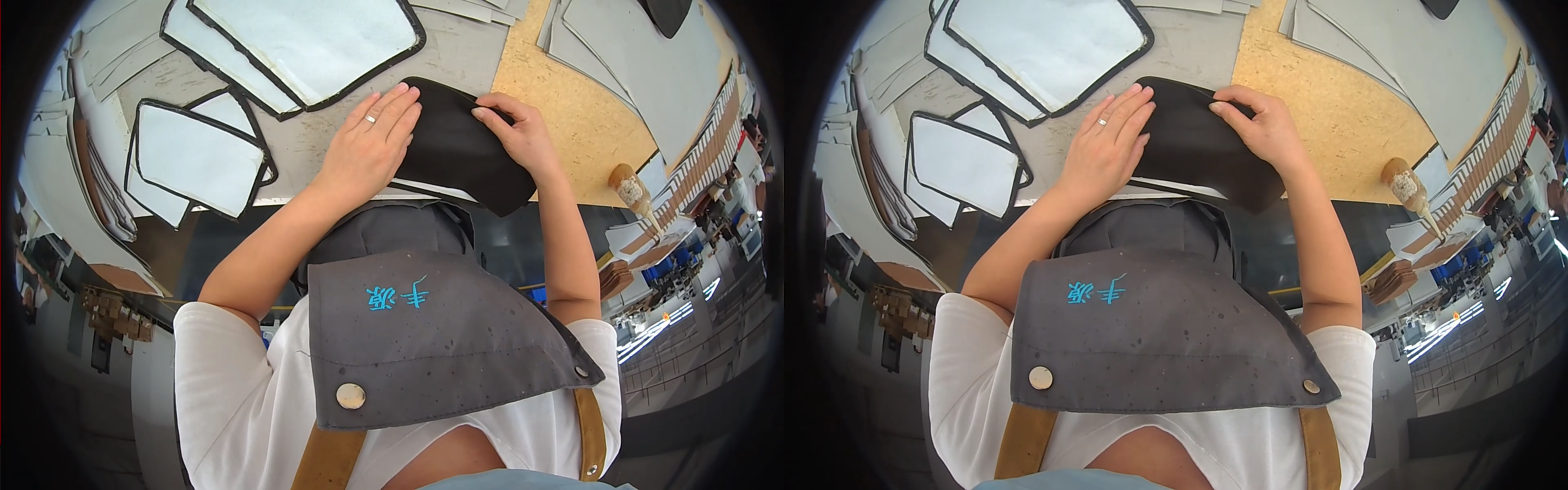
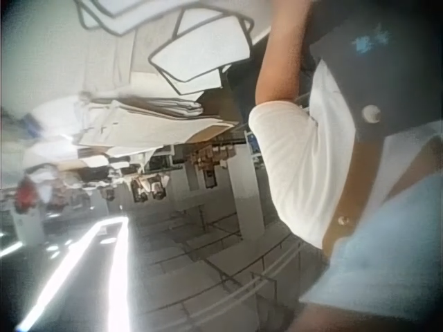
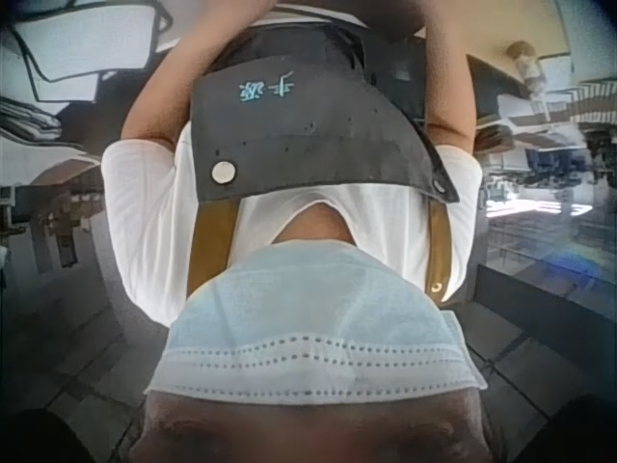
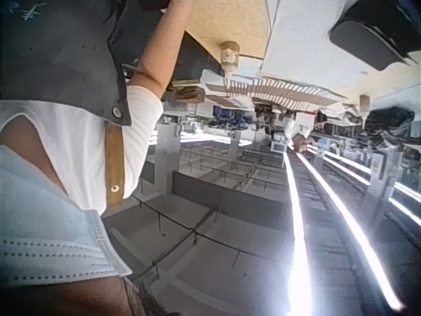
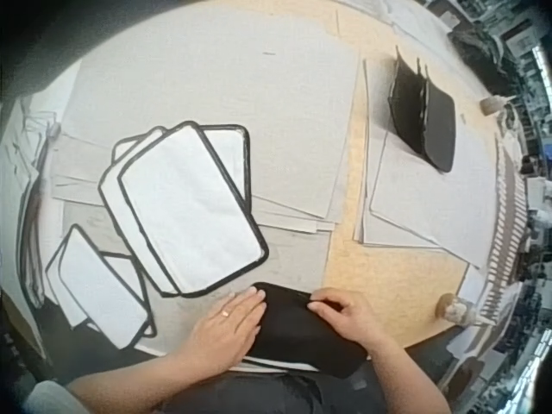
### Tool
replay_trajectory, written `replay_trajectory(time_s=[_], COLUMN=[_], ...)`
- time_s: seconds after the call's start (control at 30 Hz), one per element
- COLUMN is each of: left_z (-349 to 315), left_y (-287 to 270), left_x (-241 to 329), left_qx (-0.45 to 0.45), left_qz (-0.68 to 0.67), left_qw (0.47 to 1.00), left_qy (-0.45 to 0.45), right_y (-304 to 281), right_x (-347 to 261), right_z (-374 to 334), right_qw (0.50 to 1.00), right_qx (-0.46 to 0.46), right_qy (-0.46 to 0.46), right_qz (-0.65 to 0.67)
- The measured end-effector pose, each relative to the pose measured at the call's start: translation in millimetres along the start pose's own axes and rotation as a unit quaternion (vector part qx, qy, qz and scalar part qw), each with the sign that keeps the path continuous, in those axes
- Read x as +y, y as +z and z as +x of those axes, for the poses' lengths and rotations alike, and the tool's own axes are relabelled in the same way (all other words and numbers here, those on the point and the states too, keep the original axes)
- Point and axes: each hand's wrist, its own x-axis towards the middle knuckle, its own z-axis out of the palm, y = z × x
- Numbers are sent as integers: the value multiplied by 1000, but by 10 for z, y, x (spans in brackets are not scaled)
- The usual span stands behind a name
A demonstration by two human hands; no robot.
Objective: Assembling leather components by peeling adhesive liners and sticking pieces together.
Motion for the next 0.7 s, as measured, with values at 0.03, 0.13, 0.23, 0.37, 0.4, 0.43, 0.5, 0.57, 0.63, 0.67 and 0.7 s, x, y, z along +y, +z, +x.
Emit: replay_trajectory(time_s=[0.03,0.13,0.23,0.37,0.4,0.43,0.5,0.57,0.63,0.67,0.7], left_z=[13,27,45,94,96,96,120,166,153,150,106], left_y=[9,11,-45,-89,-79,-61,-67,-118,-144,-146,-154], left_x=[-16,-30,-18,24,23,13,-4,-27,-174,-219,-174], left_qx=[-2,-4,-2,5,3,10,16,2,31,59,53], left_qz=[1,-17,-27,28,28,62,96,58,13,-34,-28], left_qw=[1000,1000,1000,999,1000,998,995,998,999,997,997], left_qy=[-6,-16,-15,-14,-12,-6,4,-6,-12,-22,-39], right_y=[3,6,1,15,13,15,23,21,22,16,13], right_x=[2,43,13,38,22,14,29,58,83,82,80], right_z=[-7,1,8,6,3,-1,8,9,19,24,22], right_qw=[1000,1000,1000,1000,1000,1000,1000,999,1000,999,1000], right_qx=[4,6,-6,8,3,-1,4,10,3,7,0], right_qy=[-9,-20,-10,-24,-20,-16,-24,-31,-29,-29,-27], right_qz=[-4,1,3,2,2,3,4,5,11,13,9])
